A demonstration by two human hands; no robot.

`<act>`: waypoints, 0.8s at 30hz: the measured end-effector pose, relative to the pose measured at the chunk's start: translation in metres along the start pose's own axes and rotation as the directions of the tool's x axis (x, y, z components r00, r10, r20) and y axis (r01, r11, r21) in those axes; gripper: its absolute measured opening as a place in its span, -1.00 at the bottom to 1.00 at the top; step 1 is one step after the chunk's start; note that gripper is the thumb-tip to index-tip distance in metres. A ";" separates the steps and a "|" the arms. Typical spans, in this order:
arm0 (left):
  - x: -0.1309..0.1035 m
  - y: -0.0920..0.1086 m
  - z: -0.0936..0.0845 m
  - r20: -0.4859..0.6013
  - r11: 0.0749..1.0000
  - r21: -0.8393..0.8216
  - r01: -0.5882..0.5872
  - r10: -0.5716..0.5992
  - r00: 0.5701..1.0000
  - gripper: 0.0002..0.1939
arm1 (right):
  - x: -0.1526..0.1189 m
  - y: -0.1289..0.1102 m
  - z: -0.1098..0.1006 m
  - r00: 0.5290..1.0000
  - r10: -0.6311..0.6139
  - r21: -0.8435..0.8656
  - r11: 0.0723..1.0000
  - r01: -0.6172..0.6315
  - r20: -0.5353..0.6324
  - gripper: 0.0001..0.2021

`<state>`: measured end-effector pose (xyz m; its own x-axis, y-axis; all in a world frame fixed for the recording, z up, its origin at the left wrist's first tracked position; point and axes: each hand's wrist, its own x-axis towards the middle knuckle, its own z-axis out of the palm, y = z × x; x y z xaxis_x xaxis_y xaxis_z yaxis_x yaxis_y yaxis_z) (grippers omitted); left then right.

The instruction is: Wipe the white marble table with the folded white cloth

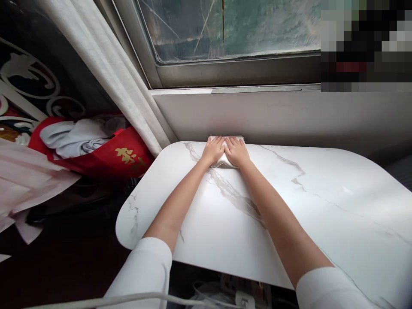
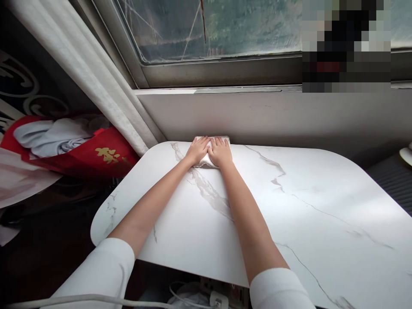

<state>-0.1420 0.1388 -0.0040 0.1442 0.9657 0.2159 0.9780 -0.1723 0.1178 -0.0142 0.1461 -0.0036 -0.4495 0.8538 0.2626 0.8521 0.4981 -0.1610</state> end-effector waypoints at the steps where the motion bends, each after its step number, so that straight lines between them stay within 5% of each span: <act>1: -0.004 0.002 -0.001 0.002 1.000 0.003 0.004 -0.004 1.000 -0.52 | -0.003 0.000 -0.001 1.000 -0.007 -0.001 1.000 0.007 0.003 -0.48; 9: -0.062 0.038 -0.012 0.001 1.000 -0.013 -0.001 0.001 1.000 -0.50 | -0.062 -0.003 -0.018 0.996 -0.070 -0.033 0.997 0.071 0.051 -0.47; 20: -0.204 0.107 -0.040 0.021 0.985 -0.085 -0.148 0.150 0.988 -0.48 | -0.222 -0.030 -0.055 0.980 -0.194 -0.087 0.976 0.198 0.055 -0.45; 24: -0.238 0.125 -0.048 0.048 0.970 -0.129 -0.205 0.213 0.976 -0.47 | -0.265 -0.037 -0.069 0.979 -0.199 -0.028 0.979 0.200 0.050 -0.37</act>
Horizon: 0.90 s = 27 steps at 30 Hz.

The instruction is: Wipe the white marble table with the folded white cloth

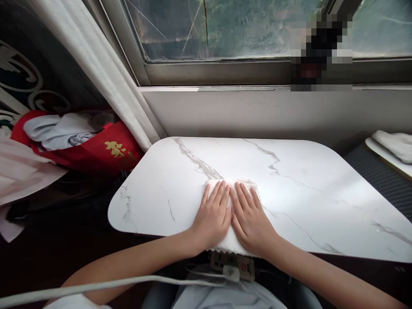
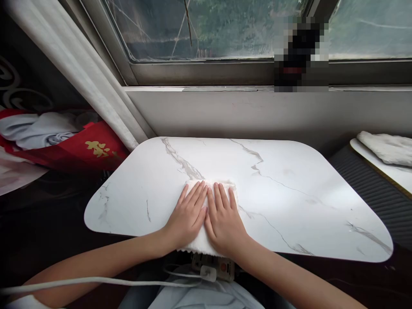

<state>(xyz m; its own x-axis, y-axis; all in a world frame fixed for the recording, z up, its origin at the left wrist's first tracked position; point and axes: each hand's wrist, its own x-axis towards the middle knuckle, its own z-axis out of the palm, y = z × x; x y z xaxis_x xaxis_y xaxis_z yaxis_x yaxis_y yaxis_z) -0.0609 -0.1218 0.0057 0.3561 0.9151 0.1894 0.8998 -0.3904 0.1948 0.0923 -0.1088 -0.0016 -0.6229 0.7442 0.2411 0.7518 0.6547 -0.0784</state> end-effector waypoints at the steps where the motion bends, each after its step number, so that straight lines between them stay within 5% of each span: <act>1: -0.004 0.004 0.000 0.005 1.000 -0.008 -0.008 0.008 1.000 -0.46 | -0.006 -0.001 -0.002 1.000 0.004 0.015 1.000 -0.004 0.015 -0.36; 8: 0.016 -0.003 0.003 0.027 1.000 -0.014 -0.012 0.012 1.000 -0.47 | 0.013 0.017 -0.006 0.986 0.073 0.077 0.993 -0.086 0.149 -0.41; 14: 0.102 -0.038 0.016 0.011 0.998 0.048 0.051 -0.052 0.999 -0.48 | 0.092 0.067 0.008 0.966 0.229 0.059 0.970 -0.238 0.122 -0.44; 19: 0.180 -0.066 0.026 0.005 0.994 0.067 0.085 -0.086 0.996 -0.48 | 0.152 0.120 0.022 0.969 0.235 0.042 0.970 -0.238 0.079 -0.44; 27: 0.249 -0.078 0.040 -0.007 0.994 0.061 0.091 -0.091 0.996 -0.48 | 0.189 0.170 0.033 0.956 0.294 0.017 0.956 -0.294 0.004 -0.46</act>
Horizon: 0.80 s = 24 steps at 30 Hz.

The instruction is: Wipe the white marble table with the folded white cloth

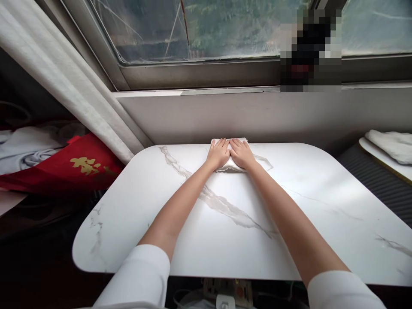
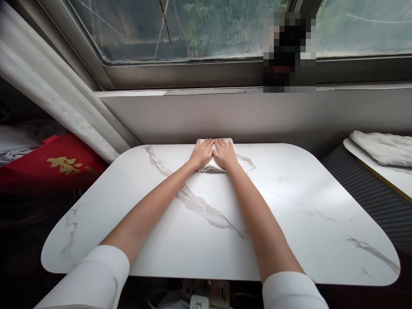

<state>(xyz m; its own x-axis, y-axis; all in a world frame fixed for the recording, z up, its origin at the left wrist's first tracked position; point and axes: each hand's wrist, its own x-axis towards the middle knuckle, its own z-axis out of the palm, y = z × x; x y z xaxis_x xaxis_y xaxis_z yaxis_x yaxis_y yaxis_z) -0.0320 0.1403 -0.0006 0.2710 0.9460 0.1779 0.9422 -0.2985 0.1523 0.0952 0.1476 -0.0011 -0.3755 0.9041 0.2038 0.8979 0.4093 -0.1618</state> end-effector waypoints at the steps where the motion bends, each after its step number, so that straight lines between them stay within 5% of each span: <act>1: 0.004 0.000 0.001 -0.003 1.000 0.004 0.000 0.000 1.000 -0.48 | 0.002 0.002 0.000 1.000 0.000 0.004 1.000 0.000 -0.007 -0.46; 13: -0.006 0.010 0.005 -0.027 1.000 0.023 -0.007 0.008 1.000 -0.48 | -0.015 0.004 -0.002 0.999 -0.023 -0.019 1.000 0.022 -0.025 -0.48; 24: -0.091 0.063 -0.003 -0.051 0.999 -0.009 -0.052 0.051 0.997 -0.48 | -0.110 0.001 -0.021 0.991 -0.135 -0.123 0.983 0.134 0.003 -0.47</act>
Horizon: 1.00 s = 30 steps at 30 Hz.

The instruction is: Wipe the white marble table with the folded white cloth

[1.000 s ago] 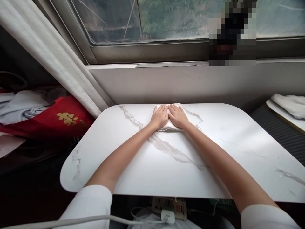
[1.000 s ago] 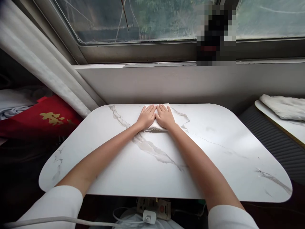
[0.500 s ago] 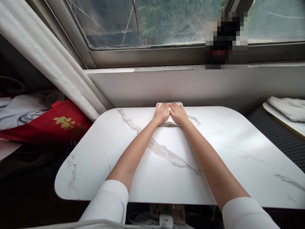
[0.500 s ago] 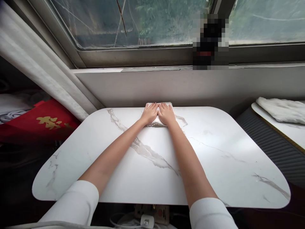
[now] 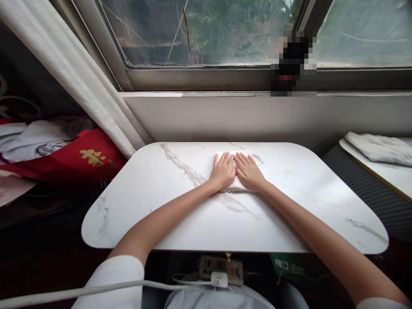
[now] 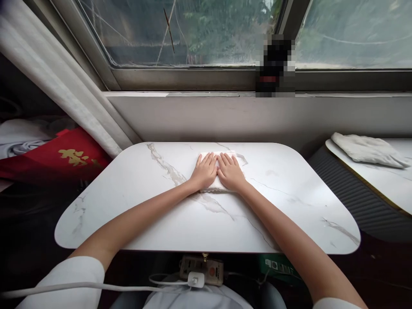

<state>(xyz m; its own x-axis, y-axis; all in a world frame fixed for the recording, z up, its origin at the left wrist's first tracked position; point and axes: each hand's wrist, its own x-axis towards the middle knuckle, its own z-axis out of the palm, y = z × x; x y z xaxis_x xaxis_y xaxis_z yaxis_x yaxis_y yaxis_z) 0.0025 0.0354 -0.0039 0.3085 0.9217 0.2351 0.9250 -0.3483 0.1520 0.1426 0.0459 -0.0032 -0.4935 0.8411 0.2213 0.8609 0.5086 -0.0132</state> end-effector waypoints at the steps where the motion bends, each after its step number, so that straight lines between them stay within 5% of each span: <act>1: -0.011 0.007 -0.002 -0.001 1.000 -0.007 -0.005 0.005 1.000 -0.48 | -0.013 -0.003 -0.003 1.000 -0.001 0.001 1.000 0.001 0.003 -0.47; 9: -0.088 0.073 -0.017 0.048 0.993 -0.092 -0.068 0.073 0.996 -0.43 | -0.117 -0.019 -0.028 0.999 -0.035 0.041 0.999 0.035 0.017 -0.45; 15: -0.101 0.101 -0.018 0.054 0.978 -0.121 -0.171 0.178 0.983 -0.42 | -0.159 -0.013 -0.036 0.999 0.039 0.050 0.998 -0.040 0.024 -0.43; 19: -0.077 0.104 -0.009 0.044 0.974 -0.112 -0.195 0.201 0.979 -0.43 | -0.144 0.002 -0.036 0.983 0.163 0.075 0.983 -0.170 0.084 -0.44; 23: -0.025 0.099 0.005 0.033 0.982 -0.112 -0.152 0.157 0.987 -0.46 | -0.099 0.027 -0.030 0.952 0.299 0.077 0.950 -0.303 0.066 -0.46; 30: 0.078 0.086 0.030 0.027 0.997 -0.079 -0.026 0.028 0.999 -0.47 | -0.011 0.096 -0.008 0.965 0.263 0.101 0.961 -0.258 -0.029 -0.48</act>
<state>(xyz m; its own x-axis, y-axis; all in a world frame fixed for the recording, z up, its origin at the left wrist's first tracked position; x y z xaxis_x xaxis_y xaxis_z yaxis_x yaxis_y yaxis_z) 0.1125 0.0826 -0.0008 0.3402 0.9158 0.2134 0.8962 -0.3844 0.2214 0.2317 0.0840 0.0013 -0.2464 0.9395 0.2378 0.9421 0.2898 -0.1687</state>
